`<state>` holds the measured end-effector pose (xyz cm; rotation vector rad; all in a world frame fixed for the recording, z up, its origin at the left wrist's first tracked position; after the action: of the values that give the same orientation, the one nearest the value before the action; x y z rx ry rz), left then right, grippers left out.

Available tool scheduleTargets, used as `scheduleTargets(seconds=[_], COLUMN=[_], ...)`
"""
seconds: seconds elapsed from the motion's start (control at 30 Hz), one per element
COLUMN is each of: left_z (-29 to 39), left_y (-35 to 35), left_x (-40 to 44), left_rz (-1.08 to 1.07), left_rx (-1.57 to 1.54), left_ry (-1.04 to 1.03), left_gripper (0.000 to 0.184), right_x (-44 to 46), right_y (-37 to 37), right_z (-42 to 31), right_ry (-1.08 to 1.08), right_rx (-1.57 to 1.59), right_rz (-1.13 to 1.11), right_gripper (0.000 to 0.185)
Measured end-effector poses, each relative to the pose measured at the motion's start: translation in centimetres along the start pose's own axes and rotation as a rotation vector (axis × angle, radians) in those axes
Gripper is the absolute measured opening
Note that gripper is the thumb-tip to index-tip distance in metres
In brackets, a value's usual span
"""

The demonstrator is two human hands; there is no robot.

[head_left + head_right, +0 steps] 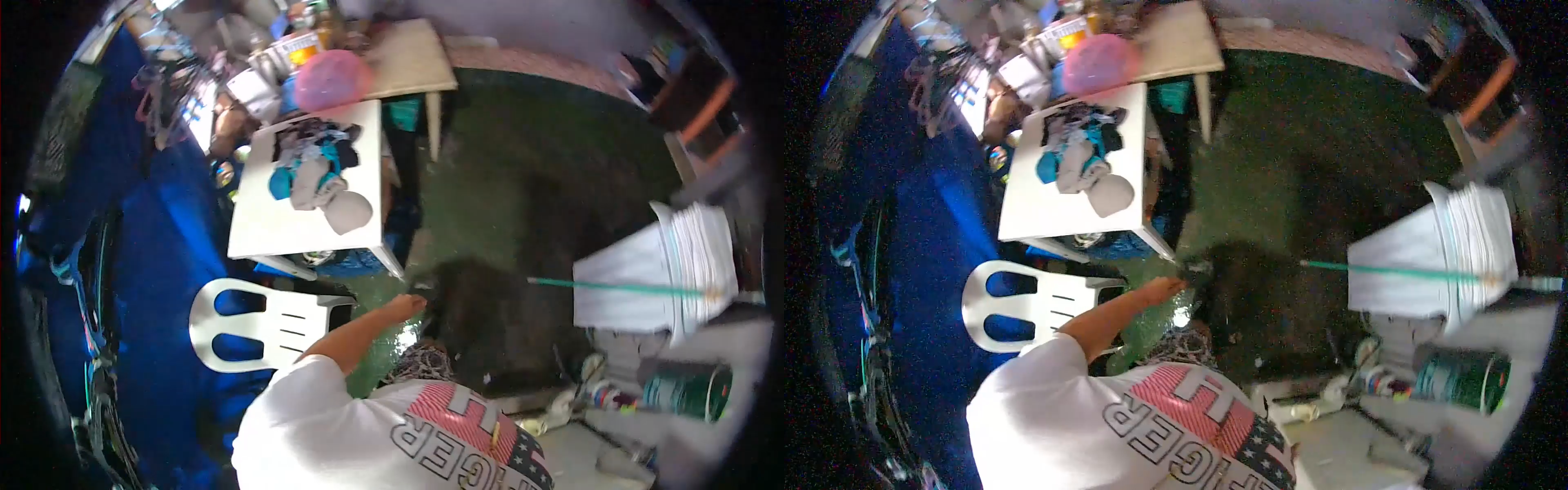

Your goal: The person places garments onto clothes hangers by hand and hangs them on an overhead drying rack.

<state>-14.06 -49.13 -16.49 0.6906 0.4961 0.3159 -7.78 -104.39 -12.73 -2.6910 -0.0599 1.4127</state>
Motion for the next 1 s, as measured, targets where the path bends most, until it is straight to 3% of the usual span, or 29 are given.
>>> scheduleTargets(seconds=[0.17,0.3,0.33,0.53,0.57,0.67,0.7,0.77,0.8,0.93,1.0], left_z=[-4.6,-3.6,-4.2,-7.6,-5.1,-2.9,-2.0,-2.2,-2.1,-0.2,0.4], left_y=[13.8,23.1,23.7,21.5,22.8,25.4,27.5,33.5,37.8,58.6,68.0], left_x=[-2.9,-6.8,-7.0,-3.8,-3.2,-0.5,0.0,1.6,1.6,-2.1,-4.6], left_rz=[0.124,0.281,0.388,0.518,0.509,0.63,0.701,0.886,1.006,1.553,1.75], left_rx=[-0.015,-0.097,-0.202,-0.329,-0.255,-0.286,-0.116,-0.151,-0.075,0.482,0.612], left_ry=[0.03,0.313,0.299,0.458,0.368,0.298,0.317,0.326,0.394,0.469,0.281], left_gripper=[0.036,0.036,0.04,0.038,0.037,0.034,0.033,0.027,0.026,0.021,0.016], right_x=[10.9,16.8,18.0,25.7,26.9,30.0,30.2,27.7,27.9,30.9,32.0], right_y=[-17.7,-25.4,-26.8,-39.2,-42.2,-51.0,-53.4,-57.7,-59.0,-63.2,-65.3], right_z=[0.8,-2.5,-3.4,-12.8,-13.8,-16.0,-17.3,-19.3,-19.9,-22.6,-24.2], right_ry=[-0.09,-0.086,-0.081,-0.059,-0.057,0.024,0.304,0.918,0.954,0.702,0.638], right_rx=[-0.208,-0.273,-0.277,-0.176,-0.183,-0.38,-0.84,-1.734,-1.851,-1.771,-1.719], right_rz=[-0.159,-0.226,-0.227,-0.417,-0.471,-0.626,-0.701,-0.758,-0.77,-0.777,-0.754], right_gripper=[0.043,0.04,0.04,0.036,0.035,0.033,0.033,0.033,0.032,0.028,0.025])
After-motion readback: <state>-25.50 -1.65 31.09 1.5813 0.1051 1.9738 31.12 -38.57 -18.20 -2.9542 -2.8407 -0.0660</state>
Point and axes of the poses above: each hand's wrist, its own x-axis towards the middle knuckle, its own y-axis out of the back of the hand, z = x × y, the point moved 6 cm from there along x, towards the middle knuckle, and after that the axes turned 10 degrees about z, right-handed, at the moved point
